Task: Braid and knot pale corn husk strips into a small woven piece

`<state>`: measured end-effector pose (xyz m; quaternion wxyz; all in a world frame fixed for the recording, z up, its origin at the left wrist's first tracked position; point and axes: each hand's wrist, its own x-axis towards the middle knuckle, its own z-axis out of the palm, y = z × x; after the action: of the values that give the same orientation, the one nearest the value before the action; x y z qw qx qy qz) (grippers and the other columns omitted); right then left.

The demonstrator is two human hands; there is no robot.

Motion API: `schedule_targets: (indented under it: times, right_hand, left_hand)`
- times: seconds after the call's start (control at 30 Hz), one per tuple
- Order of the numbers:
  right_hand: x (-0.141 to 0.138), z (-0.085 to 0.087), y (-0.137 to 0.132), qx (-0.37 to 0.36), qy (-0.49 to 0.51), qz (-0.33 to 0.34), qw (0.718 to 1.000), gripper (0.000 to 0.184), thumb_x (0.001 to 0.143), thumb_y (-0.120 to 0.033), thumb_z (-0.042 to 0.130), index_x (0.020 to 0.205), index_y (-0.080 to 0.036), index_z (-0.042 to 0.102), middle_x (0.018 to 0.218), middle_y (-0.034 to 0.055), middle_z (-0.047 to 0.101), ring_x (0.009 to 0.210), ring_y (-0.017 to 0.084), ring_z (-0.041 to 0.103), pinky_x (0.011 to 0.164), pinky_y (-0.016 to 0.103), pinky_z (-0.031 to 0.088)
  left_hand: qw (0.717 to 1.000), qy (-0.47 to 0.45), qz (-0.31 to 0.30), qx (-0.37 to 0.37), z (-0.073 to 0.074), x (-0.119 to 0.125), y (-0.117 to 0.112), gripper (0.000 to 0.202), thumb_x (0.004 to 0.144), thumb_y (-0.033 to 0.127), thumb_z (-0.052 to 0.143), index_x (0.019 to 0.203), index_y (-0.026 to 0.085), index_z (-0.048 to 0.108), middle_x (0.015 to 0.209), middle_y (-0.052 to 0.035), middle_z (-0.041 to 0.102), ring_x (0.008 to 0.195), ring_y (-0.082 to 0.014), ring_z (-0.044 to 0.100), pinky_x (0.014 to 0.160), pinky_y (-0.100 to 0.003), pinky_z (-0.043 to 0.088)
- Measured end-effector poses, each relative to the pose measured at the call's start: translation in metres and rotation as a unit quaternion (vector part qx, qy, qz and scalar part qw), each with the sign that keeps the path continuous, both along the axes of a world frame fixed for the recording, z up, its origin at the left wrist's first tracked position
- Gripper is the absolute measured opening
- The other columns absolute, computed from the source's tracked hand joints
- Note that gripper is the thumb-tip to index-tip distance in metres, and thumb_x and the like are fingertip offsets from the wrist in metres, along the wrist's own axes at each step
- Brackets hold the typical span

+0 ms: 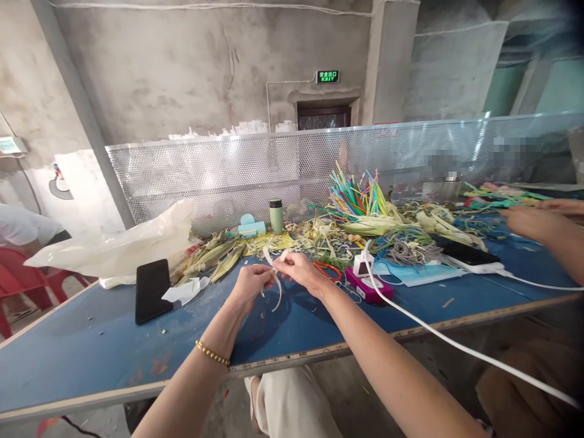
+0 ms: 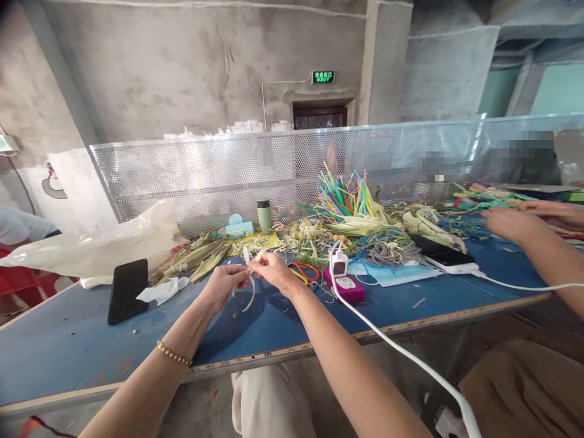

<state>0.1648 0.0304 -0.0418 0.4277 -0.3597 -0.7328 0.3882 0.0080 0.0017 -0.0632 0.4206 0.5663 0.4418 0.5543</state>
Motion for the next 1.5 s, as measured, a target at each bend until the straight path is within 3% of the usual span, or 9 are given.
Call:
schedule_targets:
  times: [0.1, 0.33, 0.77, 1.03, 1.27, 1.5]
  right_hand:
    - [0.001, -0.002, 0.002, 0.000, -0.003, -0.001, 1.000, 0.023, 0.075, -0.037, 0.064, 0.068, -0.015, 0.062, 0.064, 0.0007, 0.060, 0.058, 0.013, 0.054, 0.054, 0.024, 0.038]
    - [0.002, -0.009, 0.012, 0.047, -0.025, -0.017, 0.998, 0.016, 0.072, -0.027, 0.061, 0.061, -0.016, 0.060, 0.054, -0.0008, 0.058, 0.053, 0.011, 0.051, 0.052, 0.022, 0.036]
    - [0.000, -0.005, 0.006, 0.031, 0.004, -0.013, 0.999, 0.017, 0.071, -0.027, 0.062, 0.059, -0.015, 0.060, 0.052, -0.0021, 0.056, 0.052, 0.011, 0.049, 0.052, 0.023, 0.036]
    - [0.000, -0.007, 0.007, 0.073, -0.009, -0.045, 0.996, 0.019, 0.071, -0.026, 0.060, 0.056, -0.016, 0.059, 0.050, -0.0022, 0.056, 0.051, 0.011, 0.049, 0.053, 0.023, 0.037]
    - [-0.001, -0.013, 0.014, 0.115, -0.048, -0.062, 0.990, 0.018, 0.072, -0.024, 0.057, 0.057, -0.016, 0.059, 0.052, -0.0015, 0.056, 0.053, 0.012, 0.050, 0.053, 0.023, 0.036]
    - [-0.002, -0.015, 0.017, 0.107, -0.042, -0.076, 0.990, 0.015, 0.070, -0.023, 0.058, 0.057, -0.016, 0.058, 0.051, -0.0016, 0.055, 0.050, 0.011, 0.050, 0.050, 0.023, 0.034]
  left_hand:
    - [0.999, -0.042, 0.023, -0.002, 0.001, -0.001, 0.002, 0.027, 0.060, 0.037, 0.078, 0.062, 0.011, 0.069, 0.053, -0.0025, 0.060, 0.049, -0.0090, 0.048, 0.052, -0.023, 0.035]
    - [0.999, -0.041, -0.005, -0.031, 0.002, 0.001, -0.002, 0.035, 0.056, 0.043, 0.082, 0.061, 0.011, 0.069, 0.056, -0.0036, 0.062, 0.050, -0.0100, 0.053, 0.050, -0.022, 0.038]
    - [0.999, -0.024, 0.016, -0.022, 0.001, 0.000, 0.000, 0.031, 0.059, 0.039, 0.080, 0.057, 0.012, 0.067, 0.049, -0.0019, 0.059, 0.044, -0.0077, 0.047, 0.046, -0.021, 0.034]
    - [0.999, -0.023, 0.009, -0.022, 0.004, 0.002, -0.002, 0.031, 0.055, 0.038, 0.083, 0.053, 0.013, 0.066, 0.048, -0.0013, 0.059, 0.044, -0.0080, 0.048, 0.046, -0.022, 0.035]
    - [0.998, -0.034, -0.016, -0.053, 0.003, 0.001, -0.003, 0.031, 0.058, 0.039, 0.082, 0.063, 0.011, 0.071, 0.053, -0.0042, 0.064, 0.046, -0.0104, 0.054, 0.048, -0.022, 0.038]
    - [0.998, 0.013, -0.016, -0.059, 0.005, 0.001, -0.004, 0.027, 0.061, 0.036, 0.080, 0.058, 0.011, 0.069, 0.052, -0.0051, 0.063, 0.047, -0.0115, 0.055, 0.046, -0.022, 0.036]
